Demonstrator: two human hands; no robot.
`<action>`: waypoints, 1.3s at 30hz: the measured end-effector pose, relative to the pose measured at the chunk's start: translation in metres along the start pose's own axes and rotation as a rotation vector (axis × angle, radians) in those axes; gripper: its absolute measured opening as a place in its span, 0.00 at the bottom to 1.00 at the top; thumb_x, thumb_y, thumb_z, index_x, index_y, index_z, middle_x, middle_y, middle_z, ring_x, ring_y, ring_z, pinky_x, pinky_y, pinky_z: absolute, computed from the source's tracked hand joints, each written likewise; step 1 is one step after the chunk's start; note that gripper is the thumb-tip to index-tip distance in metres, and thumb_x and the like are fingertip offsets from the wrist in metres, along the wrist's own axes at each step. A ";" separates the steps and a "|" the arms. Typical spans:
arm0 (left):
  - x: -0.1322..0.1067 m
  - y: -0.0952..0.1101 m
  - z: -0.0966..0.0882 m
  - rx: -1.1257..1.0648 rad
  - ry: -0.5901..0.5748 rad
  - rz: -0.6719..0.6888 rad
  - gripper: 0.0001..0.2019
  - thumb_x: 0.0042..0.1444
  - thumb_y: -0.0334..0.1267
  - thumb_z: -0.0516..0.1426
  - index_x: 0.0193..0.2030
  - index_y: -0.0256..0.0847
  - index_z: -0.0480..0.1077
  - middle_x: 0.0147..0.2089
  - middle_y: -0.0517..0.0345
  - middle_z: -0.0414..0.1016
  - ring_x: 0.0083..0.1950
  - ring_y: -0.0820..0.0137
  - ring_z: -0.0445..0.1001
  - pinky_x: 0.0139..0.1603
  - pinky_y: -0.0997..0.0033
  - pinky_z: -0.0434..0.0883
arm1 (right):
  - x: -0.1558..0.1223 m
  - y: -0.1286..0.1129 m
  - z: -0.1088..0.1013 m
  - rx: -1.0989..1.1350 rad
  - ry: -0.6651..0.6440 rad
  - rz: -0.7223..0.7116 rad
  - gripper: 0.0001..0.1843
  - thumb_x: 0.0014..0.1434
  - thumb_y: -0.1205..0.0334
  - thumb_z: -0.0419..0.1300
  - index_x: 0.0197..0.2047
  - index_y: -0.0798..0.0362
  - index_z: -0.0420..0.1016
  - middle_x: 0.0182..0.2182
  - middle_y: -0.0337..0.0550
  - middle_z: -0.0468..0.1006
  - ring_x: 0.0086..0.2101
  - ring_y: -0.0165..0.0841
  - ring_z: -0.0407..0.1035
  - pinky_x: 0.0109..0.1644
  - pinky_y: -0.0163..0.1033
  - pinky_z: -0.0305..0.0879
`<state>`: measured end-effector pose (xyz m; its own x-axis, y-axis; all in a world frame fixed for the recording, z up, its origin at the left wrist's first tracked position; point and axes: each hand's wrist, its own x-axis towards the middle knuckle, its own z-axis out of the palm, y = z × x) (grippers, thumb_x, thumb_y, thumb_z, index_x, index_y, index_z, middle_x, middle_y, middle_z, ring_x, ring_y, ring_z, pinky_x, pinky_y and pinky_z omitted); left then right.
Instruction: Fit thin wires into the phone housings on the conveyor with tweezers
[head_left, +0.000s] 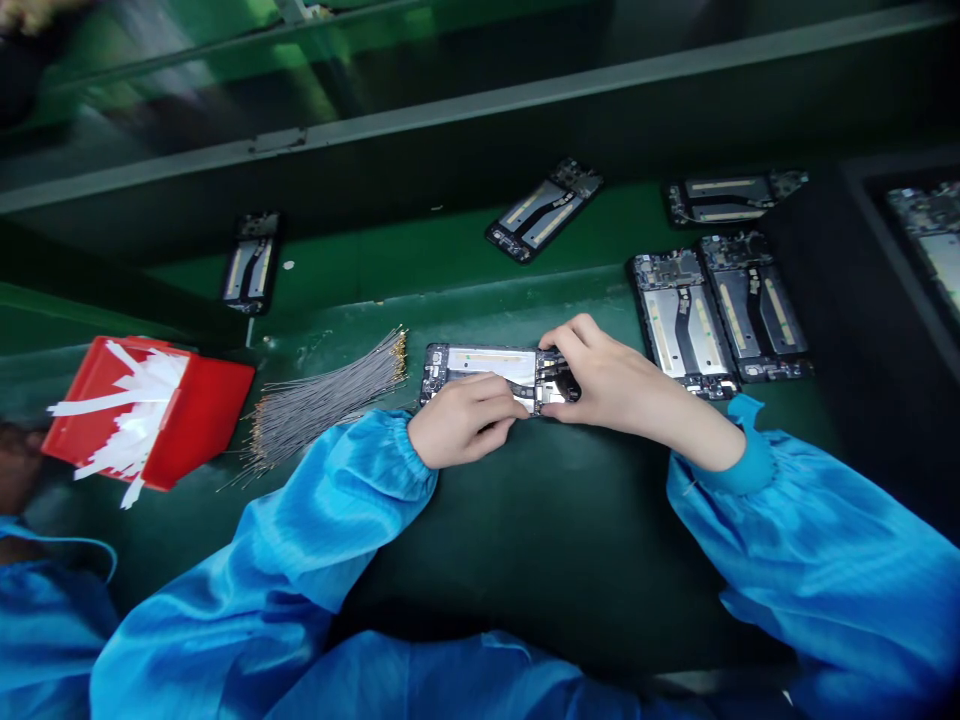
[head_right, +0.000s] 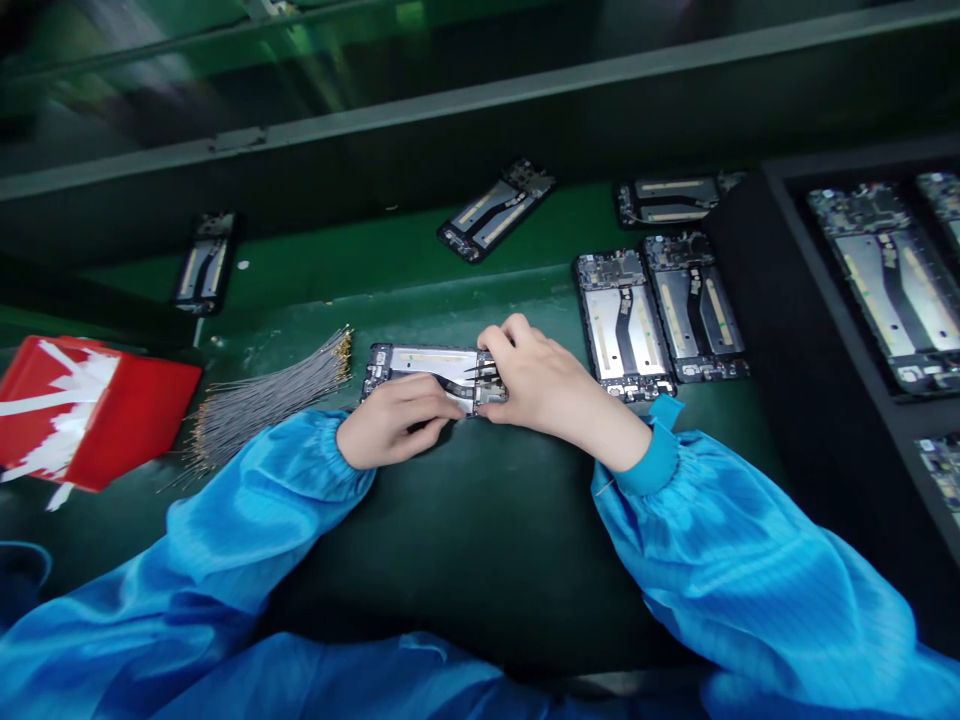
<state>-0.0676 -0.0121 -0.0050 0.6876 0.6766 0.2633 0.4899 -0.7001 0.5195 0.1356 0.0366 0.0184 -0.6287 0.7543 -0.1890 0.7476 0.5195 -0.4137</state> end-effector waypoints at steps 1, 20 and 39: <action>0.000 0.000 0.000 -0.013 -0.002 0.001 0.11 0.56 0.31 0.46 0.37 0.37 0.70 0.32 0.54 0.70 0.33 0.72 0.67 0.35 0.73 0.67 | 0.001 -0.001 0.000 -0.008 -0.003 0.007 0.28 0.44 0.52 0.61 0.47 0.50 0.57 0.43 0.46 0.60 0.35 0.38 0.66 0.34 0.42 0.64; 0.000 -0.001 0.001 0.017 -0.030 0.025 0.11 0.56 0.31 0.46 0.35 0.40 0.70 0.33 0.56 0.70 0.35 0.72 0.67 0.37 0.72 0.66 | 0.011 -0.011 -0.006 -0.252 -0.025 0.014 0.27 0.40 0.47 0.62 0.41 0.51 0.61 0.37 0.46 0.63 0.34 0.41 0.65 0.32 0.44 0.61; 0.002 0.002 0.005 0.077 0.041 -0.125 0.09 0.57 0.31 0.47 0.31 0.36 0.68 0.30 0.56 0.66 0.32 0.73 0.64 0.34 0.75 0.64 | 0.008 0.000 0.004 -0.148 0.053 -0.209 0.27 0.47 0.52 0.61 0.47 0.54 0.61 0.40 0.48 0.63 0.40 0.41 0.61 0.40 0.44 0.61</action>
<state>-0.0619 -0.0133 -0.0072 0.5968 0.7674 0.2344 0.6112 -0.6240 0.4868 0.1297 0.0408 0.0129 -0.7638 0.6422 -0.0645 0.6280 0.7165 -0.3038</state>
